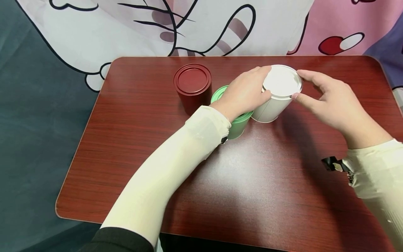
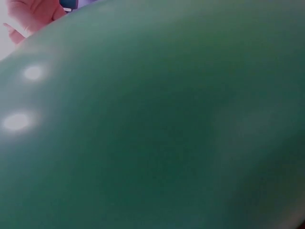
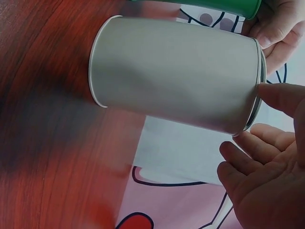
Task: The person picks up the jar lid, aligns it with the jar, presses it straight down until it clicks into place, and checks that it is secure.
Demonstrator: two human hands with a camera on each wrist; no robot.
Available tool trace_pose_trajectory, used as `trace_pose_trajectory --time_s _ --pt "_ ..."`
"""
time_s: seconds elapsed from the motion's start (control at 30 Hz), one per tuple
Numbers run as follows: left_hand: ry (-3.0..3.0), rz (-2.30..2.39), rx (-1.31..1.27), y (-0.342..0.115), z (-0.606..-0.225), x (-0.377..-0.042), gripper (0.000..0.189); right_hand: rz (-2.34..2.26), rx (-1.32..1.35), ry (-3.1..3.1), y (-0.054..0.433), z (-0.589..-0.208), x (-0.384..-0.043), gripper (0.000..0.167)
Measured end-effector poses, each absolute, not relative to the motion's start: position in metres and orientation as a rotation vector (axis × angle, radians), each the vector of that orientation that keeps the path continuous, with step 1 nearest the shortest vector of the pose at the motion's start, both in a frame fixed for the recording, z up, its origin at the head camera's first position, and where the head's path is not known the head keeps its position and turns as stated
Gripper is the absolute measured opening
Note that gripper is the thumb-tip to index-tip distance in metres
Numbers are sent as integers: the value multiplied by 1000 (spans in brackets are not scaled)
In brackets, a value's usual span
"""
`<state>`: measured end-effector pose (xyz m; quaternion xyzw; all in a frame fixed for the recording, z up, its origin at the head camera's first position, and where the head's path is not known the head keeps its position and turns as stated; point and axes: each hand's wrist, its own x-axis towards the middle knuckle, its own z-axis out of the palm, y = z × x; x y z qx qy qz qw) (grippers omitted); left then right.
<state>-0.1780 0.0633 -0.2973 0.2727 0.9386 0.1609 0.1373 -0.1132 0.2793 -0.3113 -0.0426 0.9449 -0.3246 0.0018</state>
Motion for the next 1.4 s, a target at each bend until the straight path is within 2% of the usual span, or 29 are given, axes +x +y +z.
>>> trace_pose_trajectory --time_s 0.4,0.93,1.4 --pt "2728 422 778 63 -295 -176 67 -1038 -108 2961 280 -311 -111 63" --pt "2754 386 895 50 -294 -161 66 -1029 -113 2979 275 -311 -107 64" --pt "2742 342 855 58 -289 -168 62 -1011 -112 3057 270 -310 -105 57"
